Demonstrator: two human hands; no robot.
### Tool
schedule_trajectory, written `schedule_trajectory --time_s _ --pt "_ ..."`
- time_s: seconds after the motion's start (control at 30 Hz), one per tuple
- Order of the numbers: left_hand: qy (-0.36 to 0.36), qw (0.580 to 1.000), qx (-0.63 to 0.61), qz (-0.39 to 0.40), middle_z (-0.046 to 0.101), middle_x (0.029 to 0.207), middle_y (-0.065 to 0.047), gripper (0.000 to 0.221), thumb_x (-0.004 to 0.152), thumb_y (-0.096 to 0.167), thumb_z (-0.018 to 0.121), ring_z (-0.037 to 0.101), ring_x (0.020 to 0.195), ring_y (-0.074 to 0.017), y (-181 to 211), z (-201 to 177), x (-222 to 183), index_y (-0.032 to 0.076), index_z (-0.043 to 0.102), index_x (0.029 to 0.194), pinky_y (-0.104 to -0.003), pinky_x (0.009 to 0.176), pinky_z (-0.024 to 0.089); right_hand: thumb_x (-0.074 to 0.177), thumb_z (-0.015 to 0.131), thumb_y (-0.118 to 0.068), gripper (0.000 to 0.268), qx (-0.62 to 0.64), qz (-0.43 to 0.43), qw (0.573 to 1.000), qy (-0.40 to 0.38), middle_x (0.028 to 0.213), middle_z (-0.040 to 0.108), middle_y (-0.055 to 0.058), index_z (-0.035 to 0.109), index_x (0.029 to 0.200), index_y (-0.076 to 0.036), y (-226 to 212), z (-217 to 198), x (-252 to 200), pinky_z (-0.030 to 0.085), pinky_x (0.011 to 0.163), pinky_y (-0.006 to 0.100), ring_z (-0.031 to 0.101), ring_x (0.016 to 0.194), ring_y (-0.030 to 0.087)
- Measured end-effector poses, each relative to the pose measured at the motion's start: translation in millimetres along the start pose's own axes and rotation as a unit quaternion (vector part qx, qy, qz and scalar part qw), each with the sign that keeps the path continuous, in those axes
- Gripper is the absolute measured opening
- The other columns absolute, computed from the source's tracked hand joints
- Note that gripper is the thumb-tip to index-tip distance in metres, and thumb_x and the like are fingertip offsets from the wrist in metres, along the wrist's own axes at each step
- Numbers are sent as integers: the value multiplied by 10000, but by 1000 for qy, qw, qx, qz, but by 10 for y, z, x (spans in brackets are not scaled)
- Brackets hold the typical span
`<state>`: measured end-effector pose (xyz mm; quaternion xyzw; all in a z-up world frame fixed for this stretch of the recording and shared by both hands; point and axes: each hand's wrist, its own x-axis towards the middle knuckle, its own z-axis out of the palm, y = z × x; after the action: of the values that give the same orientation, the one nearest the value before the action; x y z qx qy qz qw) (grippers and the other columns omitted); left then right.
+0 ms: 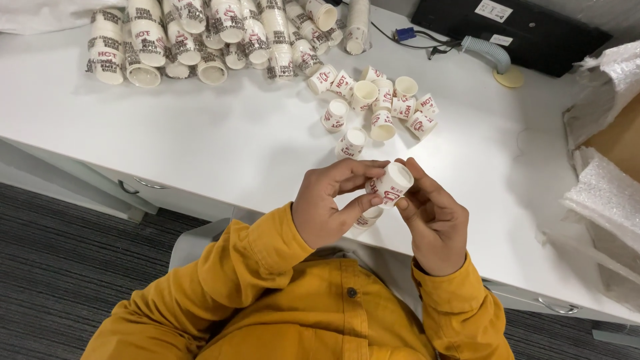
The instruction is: Packaging and organizing small paper cups into plastic sleeves at a desk.
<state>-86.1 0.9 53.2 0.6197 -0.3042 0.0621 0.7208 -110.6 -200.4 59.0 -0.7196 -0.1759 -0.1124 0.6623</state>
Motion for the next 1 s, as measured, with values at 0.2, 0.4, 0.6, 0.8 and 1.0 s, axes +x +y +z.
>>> schedule_trajectory --time_s 0.2,0.4,0.6,0.8,1.0 --pt "-8 1000 7 -11 721 1323 -149 328 974 15 711 708 1250 -219 7 -7 -36 -13 607 1284 -309 1064 590 970 617 114 519 -7 15 1000 -1 1251 689 93 519 1476 59 91 -13 -77 546 1002 279 651 1142 141" --pt "-6 997 81 8 753 1274 -115 381 918 21 769 757 1124 -176 7 -71 -36 67 698 1290 -298 973 617 957 647 123 538 -36 44 998 19 1295 679 113 546 1481 61 161 -24 -141 533 931 278 611 1031 144" --pt "-11 991 131 37 761 1229 -97 396 853 32 823 758 1087 -192 -28 -123 -89 80 732 1235 -306 968 615 917 662 141 488 -75 -14 997 -1 1443 605 191 572 1391 68 143 13 -172 519 1123 362 608 1323 242" --pt "-11 996 83 -7 761 1232 -99 357 868 -12 790 773 1072 -173 -118 -145 -145 71 734 1211 -277 938 636 891 704 141 494 -128 -42 990 -26 1404 643 204 606 1369 61 69 37 -176 512 1131 354 627 1321 258" --pt "-34 994 105 2 755 1235 -99 376 888 -68 722 770 1085 -199 -53 -168 -123 64 707 1240 -284 943 629 854 758 105 491 -168 -53 984 -14 1352 662 178 647 1326 25 -25 71 -206 550 1050 328 668 1193 212"
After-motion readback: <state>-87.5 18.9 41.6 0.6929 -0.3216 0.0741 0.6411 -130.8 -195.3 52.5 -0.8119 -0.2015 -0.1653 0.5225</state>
